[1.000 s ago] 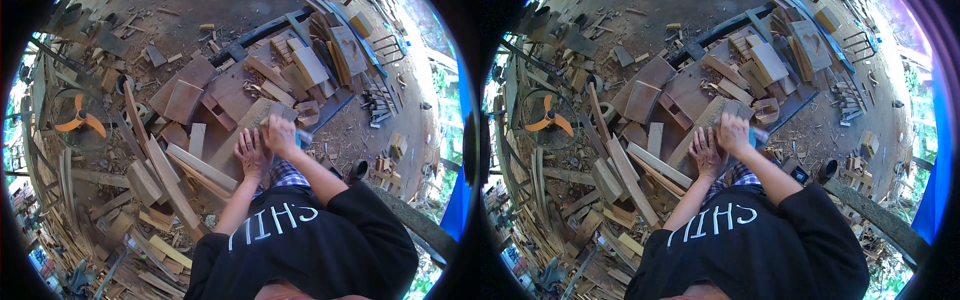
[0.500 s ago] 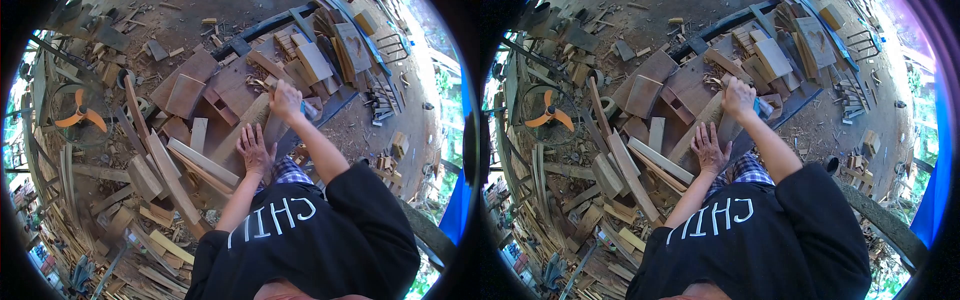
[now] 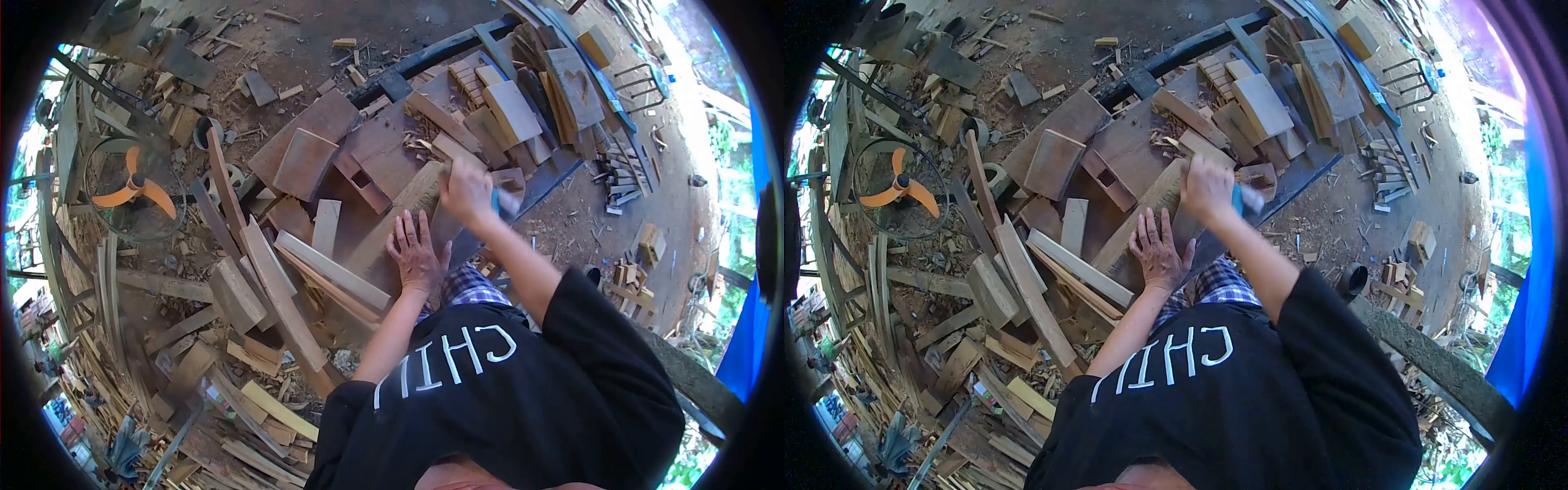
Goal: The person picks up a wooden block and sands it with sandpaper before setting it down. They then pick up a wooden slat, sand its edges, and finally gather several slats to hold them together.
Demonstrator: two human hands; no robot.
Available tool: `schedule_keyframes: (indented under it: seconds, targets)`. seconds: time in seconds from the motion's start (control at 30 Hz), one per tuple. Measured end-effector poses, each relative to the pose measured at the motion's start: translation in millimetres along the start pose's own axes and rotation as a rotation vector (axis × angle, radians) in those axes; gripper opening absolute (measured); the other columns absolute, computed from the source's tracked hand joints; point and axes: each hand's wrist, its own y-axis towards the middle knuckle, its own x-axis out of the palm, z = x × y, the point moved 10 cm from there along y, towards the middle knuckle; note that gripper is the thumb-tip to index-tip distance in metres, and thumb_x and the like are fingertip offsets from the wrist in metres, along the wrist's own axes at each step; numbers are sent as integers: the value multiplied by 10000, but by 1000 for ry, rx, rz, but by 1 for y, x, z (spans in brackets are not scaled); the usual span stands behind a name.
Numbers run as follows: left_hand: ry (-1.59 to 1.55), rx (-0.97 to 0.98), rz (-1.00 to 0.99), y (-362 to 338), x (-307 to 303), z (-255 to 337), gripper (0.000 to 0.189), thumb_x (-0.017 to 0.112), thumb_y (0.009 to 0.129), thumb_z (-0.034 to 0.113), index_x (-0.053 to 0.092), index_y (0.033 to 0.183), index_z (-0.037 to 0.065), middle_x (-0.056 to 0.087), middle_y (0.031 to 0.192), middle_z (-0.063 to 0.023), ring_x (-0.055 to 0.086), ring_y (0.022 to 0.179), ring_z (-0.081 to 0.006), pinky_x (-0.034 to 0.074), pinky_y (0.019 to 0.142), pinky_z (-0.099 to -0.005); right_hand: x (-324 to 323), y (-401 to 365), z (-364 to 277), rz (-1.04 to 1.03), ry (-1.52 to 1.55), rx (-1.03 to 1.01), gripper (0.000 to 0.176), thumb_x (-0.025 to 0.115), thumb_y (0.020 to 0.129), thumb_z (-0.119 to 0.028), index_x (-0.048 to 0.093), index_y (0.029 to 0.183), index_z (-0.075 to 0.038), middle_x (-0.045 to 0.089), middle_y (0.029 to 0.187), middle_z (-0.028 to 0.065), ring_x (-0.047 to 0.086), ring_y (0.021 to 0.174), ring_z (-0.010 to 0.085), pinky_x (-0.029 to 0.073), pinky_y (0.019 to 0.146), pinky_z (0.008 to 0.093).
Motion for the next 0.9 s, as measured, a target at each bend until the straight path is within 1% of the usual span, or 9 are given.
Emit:
schedule_keyframes:
  seconds: [0.1, 0.2, 0.27, 0.4, 0.47, 0.53, 0.7, 0.8, 0.9]
  targets:
    - [-17, 1, -17, 0, 2, -2, 844, 571, 878, 533, 299, 1522, 60, 268, 1547, -240, 216, 1438, -404, 181, 1104, -596, 13, -55, -14, -216, 5, -40, 284, 627, 877, -287, 538, 986, -40, 645, 842, 184, 646, 821, 377, 447, 719, 528]
    - [-20, -16, -48, 0, 2, -1, 839, 577, 878, 516, 299, 1525, 60, 258, 1553, -239, 208, 1443, -409, 181, 1109, -595, 14, -12, 1, -103, -17, 18, 288, 608, 871, -244, 554, 1042, -18, 639, 909, 185, 631, 829, 379, 431, 764, 528]
    - [-16, -23, -39, 1, 0, 0, 836, 583, 877, 501, 297, 1528, 61, 246, 1561, -239, 200, 1449, -412, 180, 1115, -594, 11, 34, 11, -88, 7, 41, 289, 620, 880, -305, 549, 962, -37, 662, 879, 210, 655, 804, 389, 470, 728, 513]
    - [-11, -9, -33, 1, 2, -1, 841, 585, 876, 510, 300, 1525, 57, 253, 1556, -241, 207, 1443, -416, 185, 1113, -595, 9, -24, -3, -51, -5, -34, 293, 631, 863, -303, 541, 950, -38, 638, 848, 185, 648, 812, 370, 455, 717, 524]
    - [-8, -8, -57, -1, 5, -1, 841, 580, 878, 514, 301, 1524, 54, 256, 1553, -244, 212, 1441, -418, 188, 1112, -595, 14, -66, -19, -290, 46, -74, 333, 666, 826, -320, 548, 973, -45, 637, 848, 180, 645, 782, 368, 465, 719, 509]
    - [-19, 0, 0, 1, -1, 0, 839, 567, 882, 524, 304, 1522, 50, 263, 1550, -246, 219, 1436, -423, 192, 1110, -596, 13, -46, -8, -136, 36, -70, 319, 668, 826, -303, 548, 972, -46, 641, 853, 186, 646, 772, 369, 469, 726, 503]
    - [12, -6, -22, 1, -2, 1, 834, 566, 881, 521, 306, 1522, 54, 268, 1548, -246, 233, 1432, -418, 194, 1105, -598, 10, 31, 17, -45, 3, 49, 317, 670, 831, -298, 544, 984, -50, 654, 864, 175, 652, 799, 364, 469, 732, 500]
    - [12, -1, -16, 1, 0, 1, 839, 566, 879, 517, 297, 1526, 55, 269, 1546, -248, 233, 1432, -417, 190, 1104, -601, 9, -40, -6, -113, -18, -33, 284, 651, 854, -288, 540, 978, -57, 661, 867, 161, 654, 818, 361, 460, 730, 498]
    - [-15, 6, -24, 0, 2, 0, 852, 576, 875, 536, 292, 1530, 70, 252, 1554, -249, 208, 1439, -409, 163, 1112, -589, 9, -50, -12, -139, 57, -77, 258, 635, 864, -267, 538, 971, -53, 654, 868, 158, 650, 816, 358, 449, 727, 496]
